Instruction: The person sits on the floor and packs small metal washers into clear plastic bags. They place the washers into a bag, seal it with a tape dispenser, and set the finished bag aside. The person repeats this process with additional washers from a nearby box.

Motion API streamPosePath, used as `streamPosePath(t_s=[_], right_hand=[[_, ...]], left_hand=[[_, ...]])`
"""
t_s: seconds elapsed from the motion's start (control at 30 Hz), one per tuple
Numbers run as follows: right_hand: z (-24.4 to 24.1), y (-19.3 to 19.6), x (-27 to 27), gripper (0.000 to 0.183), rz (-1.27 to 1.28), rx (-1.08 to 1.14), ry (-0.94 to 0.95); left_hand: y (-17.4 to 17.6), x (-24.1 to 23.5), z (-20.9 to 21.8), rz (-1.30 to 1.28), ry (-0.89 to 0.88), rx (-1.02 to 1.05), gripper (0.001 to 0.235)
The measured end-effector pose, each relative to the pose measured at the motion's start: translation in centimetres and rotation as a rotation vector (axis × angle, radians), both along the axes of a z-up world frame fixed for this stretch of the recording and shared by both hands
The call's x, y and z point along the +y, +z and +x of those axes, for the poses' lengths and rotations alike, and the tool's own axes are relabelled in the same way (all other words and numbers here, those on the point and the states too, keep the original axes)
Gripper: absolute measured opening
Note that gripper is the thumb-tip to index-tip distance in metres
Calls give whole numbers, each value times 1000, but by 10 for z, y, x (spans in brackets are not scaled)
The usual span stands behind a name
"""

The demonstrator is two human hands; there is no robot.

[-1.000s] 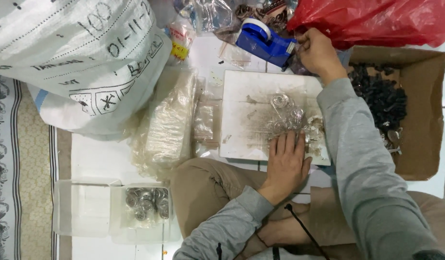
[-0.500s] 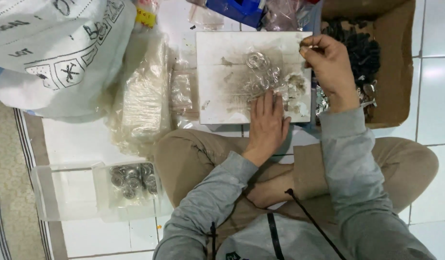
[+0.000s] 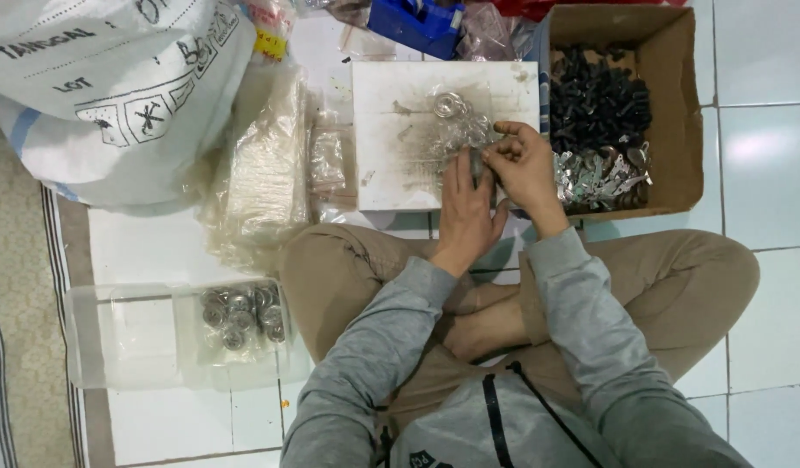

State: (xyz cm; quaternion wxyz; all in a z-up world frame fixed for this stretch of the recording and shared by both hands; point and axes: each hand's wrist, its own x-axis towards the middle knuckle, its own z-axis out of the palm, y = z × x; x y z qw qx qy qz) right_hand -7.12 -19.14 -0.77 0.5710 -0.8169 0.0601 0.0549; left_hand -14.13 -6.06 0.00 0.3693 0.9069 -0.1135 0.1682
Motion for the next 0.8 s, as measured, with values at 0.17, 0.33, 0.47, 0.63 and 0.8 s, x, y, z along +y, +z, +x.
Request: streamPosePath(t_s=[0.17,0.33,0.47,0.63,0.8], right_hand=[[-2,15,16,43,-146,-8,-7],[1,26,33,37,-380,-51,-7],[16,24,37,36,-538,15,-40],[37,27,19,50,-617,145,-41],[25,34,-5,82,-570,257,44]], left_hand=[[-3,-2,2,17,3,61,64],[-8,-3,2,22,-2,122,70],[-16,-5,2,66,-4,146,69],[0,0,2,111,-11,150,64],[-6,-2,5,170,13,157,71]])
